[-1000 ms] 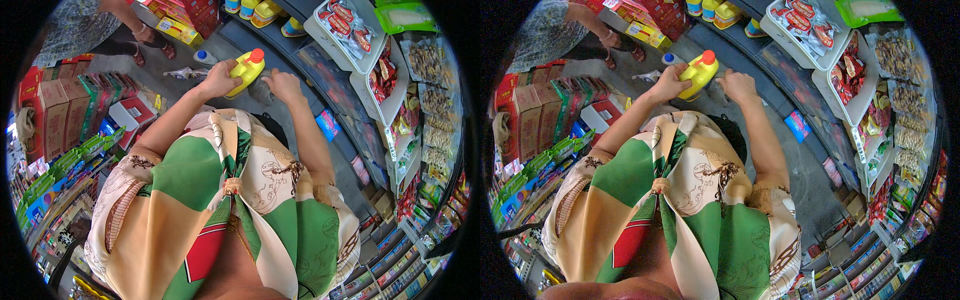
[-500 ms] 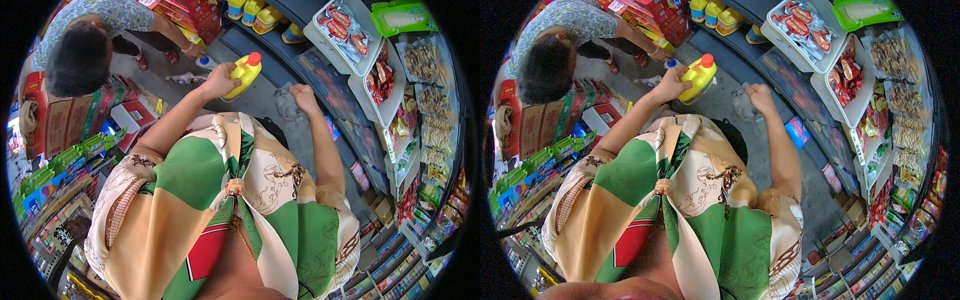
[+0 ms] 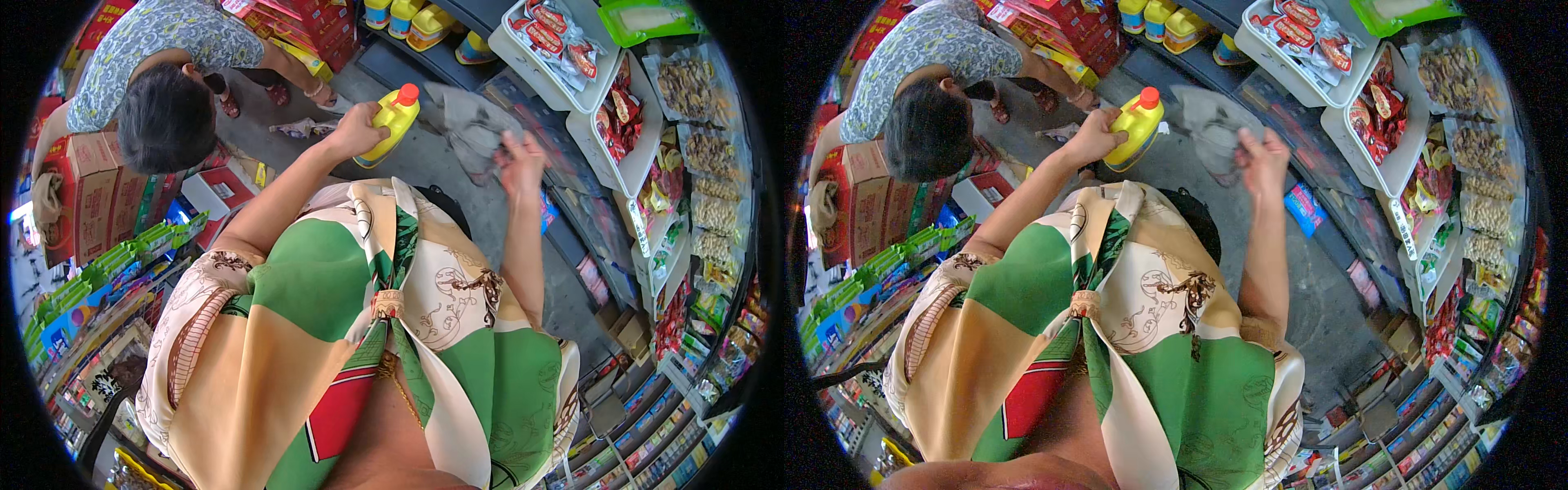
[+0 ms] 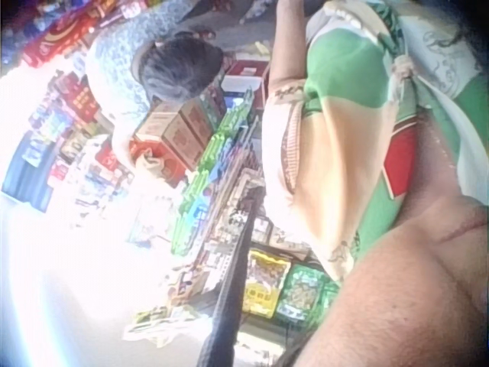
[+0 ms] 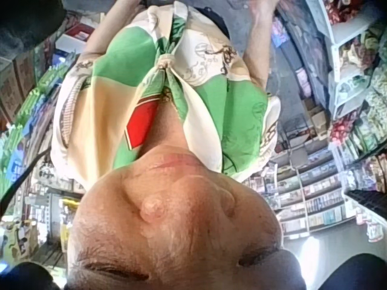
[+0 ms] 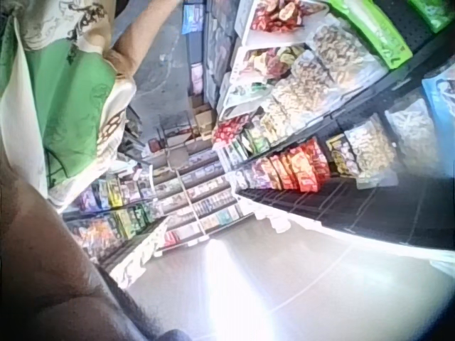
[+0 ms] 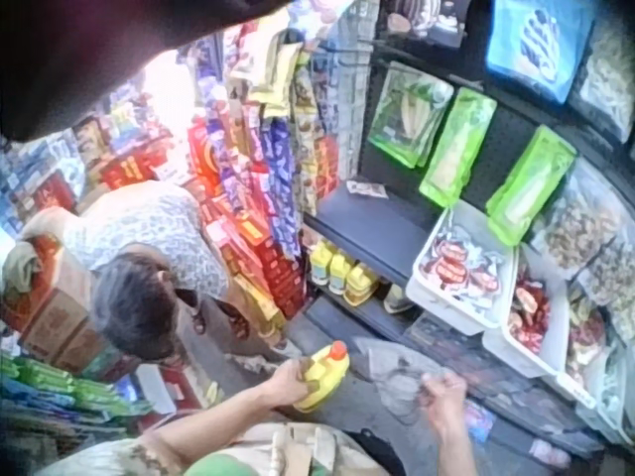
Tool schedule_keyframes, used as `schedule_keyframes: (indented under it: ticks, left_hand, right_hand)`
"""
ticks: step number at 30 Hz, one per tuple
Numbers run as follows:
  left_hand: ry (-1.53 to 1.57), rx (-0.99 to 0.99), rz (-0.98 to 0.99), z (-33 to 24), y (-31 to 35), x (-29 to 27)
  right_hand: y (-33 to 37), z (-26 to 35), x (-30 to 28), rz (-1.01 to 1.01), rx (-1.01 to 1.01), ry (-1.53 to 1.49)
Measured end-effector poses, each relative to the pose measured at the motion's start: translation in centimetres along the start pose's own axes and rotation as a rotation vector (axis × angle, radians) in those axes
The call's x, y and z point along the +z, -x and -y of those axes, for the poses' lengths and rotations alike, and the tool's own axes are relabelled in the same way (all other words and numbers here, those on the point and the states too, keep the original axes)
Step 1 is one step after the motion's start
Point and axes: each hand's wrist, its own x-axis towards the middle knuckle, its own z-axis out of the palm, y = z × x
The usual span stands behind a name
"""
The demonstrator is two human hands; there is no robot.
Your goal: The person wipes the surface of a store shelf with a cloth and cleans several plastic detergent bottles before placing them back on the shelf. The person handles yellow and red bottles and a blue package, wiping each item individually.
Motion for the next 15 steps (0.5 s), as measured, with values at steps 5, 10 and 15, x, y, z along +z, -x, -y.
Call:
schedule_keyframes:
  ticks: [5,10,15]
  left_hand:
    - [0.014,0.034,0.012,0.3,-1.2,0.6]
    - [0.026,0.008,0.033,-0.6,-0.4,0.3]
    - [0.009,0.028,0.050,-0.9,-0.7,0.6]
  right_hand:
    - [-1.3,-2.1,1.0,0.247,-0.123,0.807]
    - [-1.0,0.1,4.7,0.252,0.144,-0.002]
    - [0.3,-4.3,6.3,0.422,0.298,-0.302]
